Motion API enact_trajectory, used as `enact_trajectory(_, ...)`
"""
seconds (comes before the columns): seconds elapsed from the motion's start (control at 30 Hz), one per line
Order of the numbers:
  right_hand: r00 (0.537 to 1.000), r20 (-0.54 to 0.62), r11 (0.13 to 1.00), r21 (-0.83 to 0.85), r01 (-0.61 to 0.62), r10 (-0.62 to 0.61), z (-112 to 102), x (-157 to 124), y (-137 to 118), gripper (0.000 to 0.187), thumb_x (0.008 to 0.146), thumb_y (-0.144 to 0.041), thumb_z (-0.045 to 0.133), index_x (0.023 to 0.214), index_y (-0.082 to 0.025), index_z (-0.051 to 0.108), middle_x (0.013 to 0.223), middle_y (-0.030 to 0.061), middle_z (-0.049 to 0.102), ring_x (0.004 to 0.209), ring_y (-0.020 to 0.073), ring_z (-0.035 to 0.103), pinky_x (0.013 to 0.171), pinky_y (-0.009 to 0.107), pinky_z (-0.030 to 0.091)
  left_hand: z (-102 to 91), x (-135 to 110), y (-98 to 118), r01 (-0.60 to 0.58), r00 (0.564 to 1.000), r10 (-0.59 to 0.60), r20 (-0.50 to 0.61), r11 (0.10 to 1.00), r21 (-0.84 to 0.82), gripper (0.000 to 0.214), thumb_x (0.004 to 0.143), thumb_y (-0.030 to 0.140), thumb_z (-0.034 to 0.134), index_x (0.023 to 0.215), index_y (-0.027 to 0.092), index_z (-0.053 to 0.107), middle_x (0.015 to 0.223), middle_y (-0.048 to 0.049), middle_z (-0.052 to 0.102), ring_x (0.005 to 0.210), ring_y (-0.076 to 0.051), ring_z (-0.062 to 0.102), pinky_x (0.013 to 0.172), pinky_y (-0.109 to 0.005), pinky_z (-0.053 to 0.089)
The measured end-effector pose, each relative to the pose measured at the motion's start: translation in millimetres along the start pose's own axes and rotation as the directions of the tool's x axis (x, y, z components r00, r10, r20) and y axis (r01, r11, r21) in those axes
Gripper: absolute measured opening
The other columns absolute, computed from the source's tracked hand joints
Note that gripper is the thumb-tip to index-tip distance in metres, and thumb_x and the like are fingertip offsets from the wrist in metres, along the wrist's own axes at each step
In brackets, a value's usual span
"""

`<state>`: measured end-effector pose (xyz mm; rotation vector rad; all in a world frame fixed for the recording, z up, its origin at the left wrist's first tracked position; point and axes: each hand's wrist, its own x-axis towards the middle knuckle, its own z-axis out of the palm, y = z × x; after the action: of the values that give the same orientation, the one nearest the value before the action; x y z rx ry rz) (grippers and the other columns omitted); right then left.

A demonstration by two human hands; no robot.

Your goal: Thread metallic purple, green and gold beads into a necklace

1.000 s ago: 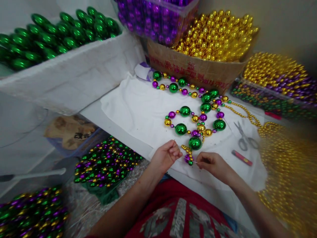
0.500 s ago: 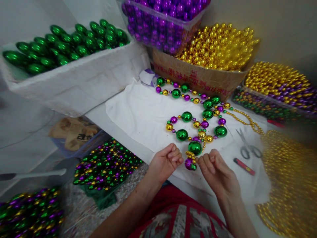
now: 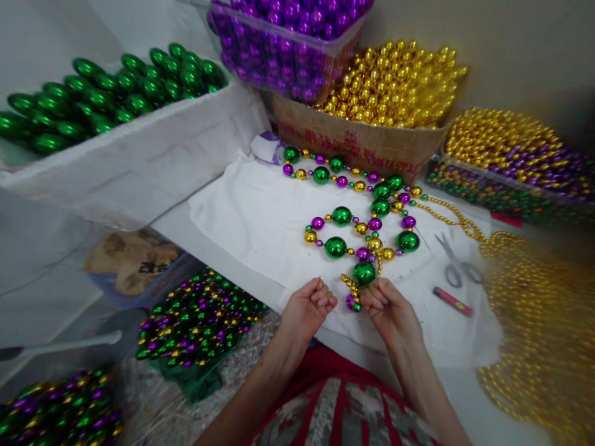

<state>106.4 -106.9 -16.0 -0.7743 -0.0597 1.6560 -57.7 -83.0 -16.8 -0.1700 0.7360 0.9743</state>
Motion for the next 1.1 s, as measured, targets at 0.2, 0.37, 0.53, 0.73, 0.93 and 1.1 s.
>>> enact_trajectory(0.2, 1.0, 0.007, 0.999, -0.033, 0.029, -0.029, 0, -3, 0, 0.036, 0.076, -0.022, 0.068, 0.06, -0.019, 0.036, 0.058, -0.0074, 0.017, 0.049, 0.0073, 0.02, 0.05, 0.021, 0.035, 1.4, -3, 2, -0.023, 0.999, 0.021, 0.036, 0.998, 0.064, 0.028, 0.084, 0.014, 0.051, 0.06, 0.017, 0.037, 0.049, 0.0079, 0.027, 0.044, -0.006, 0.032, 0.057, -0.024, 0.042)
enact_trajectory(0.37, 0.997, 0.021, 0.994, -0.078, 0.073, -0.072, -6, 1, -4, 0.039, 0.075, -0.024, 0.068, 0.059, -0.019, 0.032, 0.058, -0.0076, 0.016, 0.049, 0.0071, 0.017, 0.049, 0.021, 0.034, 5.5, 0, -1, -0.04, 0.995, 0.032, 0.095, 0.996, 0.079, 0.029, 0.084, 0.014, 0.051, 0.059, 0.017, 0.037, 0.049, 0.0076, 0.027, 0.045, -0.006, 0.033, 0.059, -0.024, 0.041)
enact_trajectory(0.53, 0.991, 0.045, 0.969, -0.208, 0.134, -0.127, -9, -1, -12, 0.041, 0.076, -0.031, 0.067, 0.058, -0.019, 0.032, 0.056, -0.0079, 0.018, 0.049, 0.0074, 0.019, 0.054, 0.024, 0.039, 12.2, 9, -3, -0.019, 0.989, -0.005, 0.147, 0.987, 0.162, 0.031, 0.085, 0.017, 0.051, 0.058, 0.016, 0.038, 0.049, 0.0077, 0.028, 0.045, -0.006, 0.032, 0.059, -0.024, 0.041)
enact_trajectory(0.73, 0.964, 0.156, 0.776, -0.572, 0.265, -0.213, 11, -19, -52, 0.019, 0.081, -0.035, 0.063, 0.071, -0.02, 0.057, 0.08, 0.0022, 0.057, 0.08, 0.0159, 0.051, 0.08, 0.032, 0.039, 61.1, 13, 11, -0.229, 0.92, -0.022, 0.391, 0.78, 0.583, 0.025, 0.082, 0.028, 0.059, 0.066, 0.016, 0.046, 0.055, 0.0061, 0.036, 0.051, -0.007, 0.039, 0.06, -0.024, 0.042)
enact_trajectory(0.93, 0.93, 0.258, 0.484, -0.798, 0.358, -0.262, 32, -21, -85, 0.014, 0.071, -0.022, 0.072, 0.061, -0.019, 0.063, 0.069, 0.0, 0.055, 0.072, 0.0144, 0.047, 0.066, 0.026, 0.033, 94.0, 16, -8, -0.323, 0.861, -0.27, 0.43, 0.363, 0.874, 0.024, 0.068, 0.027, 0.071, 0.082, 0.013, 0.057, 0.069, 0.0024, 0.052, 0.059, -0.008, 0.047, 0.054, -0.02, 0.037)
enact_trajectory(1.1, 0.94, 0.181, 0.529, -0.788, 0.315, -0.29, 23, -10, -81, 0.018, 0.076, -0.036, 0.061, 0.078, -0.018, 0.063, 0.068, -0.0009, 0.055, 0.054, 0.0099, 0.042, 0.048, 0.024, 0.031, 90.3, 23, -20, -0.37, 0.884, -0.207, 0.418, 0.233, 0.899, 0.026, 0.076, 0.037, 0.061, 0.07, 0.013, 0.053, 0.059, 0.0042, 0.049, 0.049, -0.006, 0.043, 0.045, -0.018, 0.031)
